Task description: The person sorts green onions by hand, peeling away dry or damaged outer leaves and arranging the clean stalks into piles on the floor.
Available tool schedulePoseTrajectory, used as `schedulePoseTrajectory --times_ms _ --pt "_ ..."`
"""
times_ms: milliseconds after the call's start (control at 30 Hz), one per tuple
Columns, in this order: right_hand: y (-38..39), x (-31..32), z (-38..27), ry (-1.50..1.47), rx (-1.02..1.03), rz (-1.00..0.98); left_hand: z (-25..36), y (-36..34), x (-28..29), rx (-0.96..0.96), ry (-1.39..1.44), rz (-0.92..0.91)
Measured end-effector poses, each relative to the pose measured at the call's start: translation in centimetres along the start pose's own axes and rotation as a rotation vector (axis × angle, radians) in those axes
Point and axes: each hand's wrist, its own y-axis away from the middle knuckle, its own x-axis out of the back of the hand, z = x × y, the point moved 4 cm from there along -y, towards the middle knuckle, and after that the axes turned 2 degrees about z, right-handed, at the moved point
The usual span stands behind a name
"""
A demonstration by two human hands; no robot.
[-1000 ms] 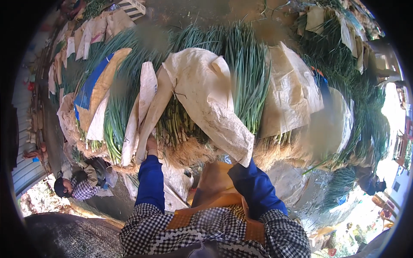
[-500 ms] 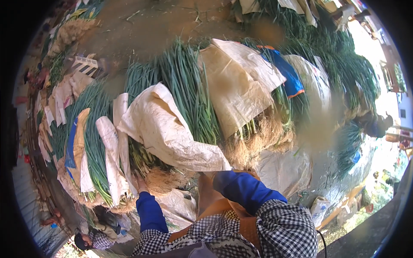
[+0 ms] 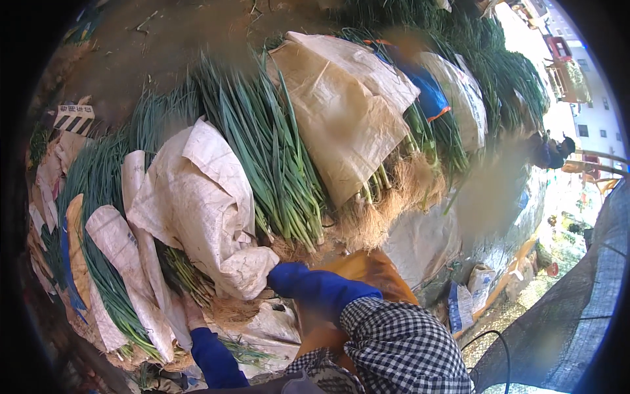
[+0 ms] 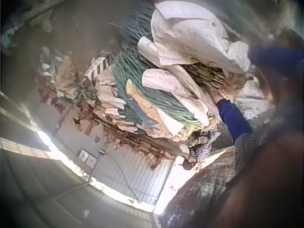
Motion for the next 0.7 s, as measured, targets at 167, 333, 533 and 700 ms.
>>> schedulePoseTrajectory --times_ms 167,333,533,700 --pt "-3.0 -5.0 1.7 0.060 0.013 -0.046 0.3 3.9 -3.2 0.120 0.487 -0.012" --pt "-6.4 -1.6 2.6 0.129 -0.005 0.083 5.0 9.6 -8.4 0.264 0.825 -0.164" --pt "-1.7 6.4 1.2 0.163 -0.091 0.198 13.7 19.6 -16.4 0.251 0.899 -0.294" --pt "4.3 19.1 0.0 0.140 -0.156 0.272 27.8 27.6 -27.0 -0.251 0.522 -0.092"
